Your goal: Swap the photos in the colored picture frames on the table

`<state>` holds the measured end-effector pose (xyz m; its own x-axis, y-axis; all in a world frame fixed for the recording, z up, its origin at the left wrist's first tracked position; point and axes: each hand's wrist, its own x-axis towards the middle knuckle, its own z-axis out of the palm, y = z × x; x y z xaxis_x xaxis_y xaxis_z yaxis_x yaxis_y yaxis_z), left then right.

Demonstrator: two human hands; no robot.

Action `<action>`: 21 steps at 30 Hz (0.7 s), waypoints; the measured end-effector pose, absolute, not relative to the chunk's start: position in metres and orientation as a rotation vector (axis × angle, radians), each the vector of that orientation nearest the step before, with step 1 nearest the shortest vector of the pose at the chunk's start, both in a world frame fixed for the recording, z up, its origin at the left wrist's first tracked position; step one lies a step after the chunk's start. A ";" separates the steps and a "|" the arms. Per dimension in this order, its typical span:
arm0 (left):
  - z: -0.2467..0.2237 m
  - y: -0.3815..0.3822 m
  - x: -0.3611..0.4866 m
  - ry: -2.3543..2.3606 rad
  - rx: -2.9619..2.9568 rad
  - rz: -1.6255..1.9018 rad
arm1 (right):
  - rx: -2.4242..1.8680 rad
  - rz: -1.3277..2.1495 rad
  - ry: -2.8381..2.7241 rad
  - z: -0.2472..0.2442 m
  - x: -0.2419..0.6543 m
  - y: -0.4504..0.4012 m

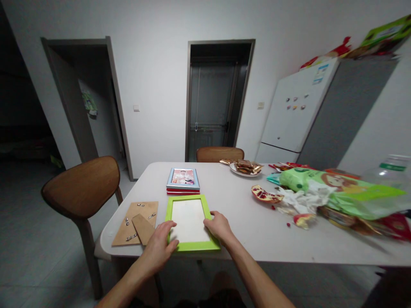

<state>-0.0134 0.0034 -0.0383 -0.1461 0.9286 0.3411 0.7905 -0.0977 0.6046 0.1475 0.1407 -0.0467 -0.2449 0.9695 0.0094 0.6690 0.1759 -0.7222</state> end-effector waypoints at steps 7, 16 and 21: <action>-0.050 0.010 0.005 1.952 1.979 0.915 | -1.458 0.824 -1.963 -0.054 0.171 0.137; -0.051 0.012 0.013 2.039 2.063 0.757 | -1.909 -0.011 -1.981 -0.043 0.307 0.212; -0.046 0.004 0.023 2.031 2.084 0.737 | -2.006 0.006 -2.076 -0.062 0.353 0.223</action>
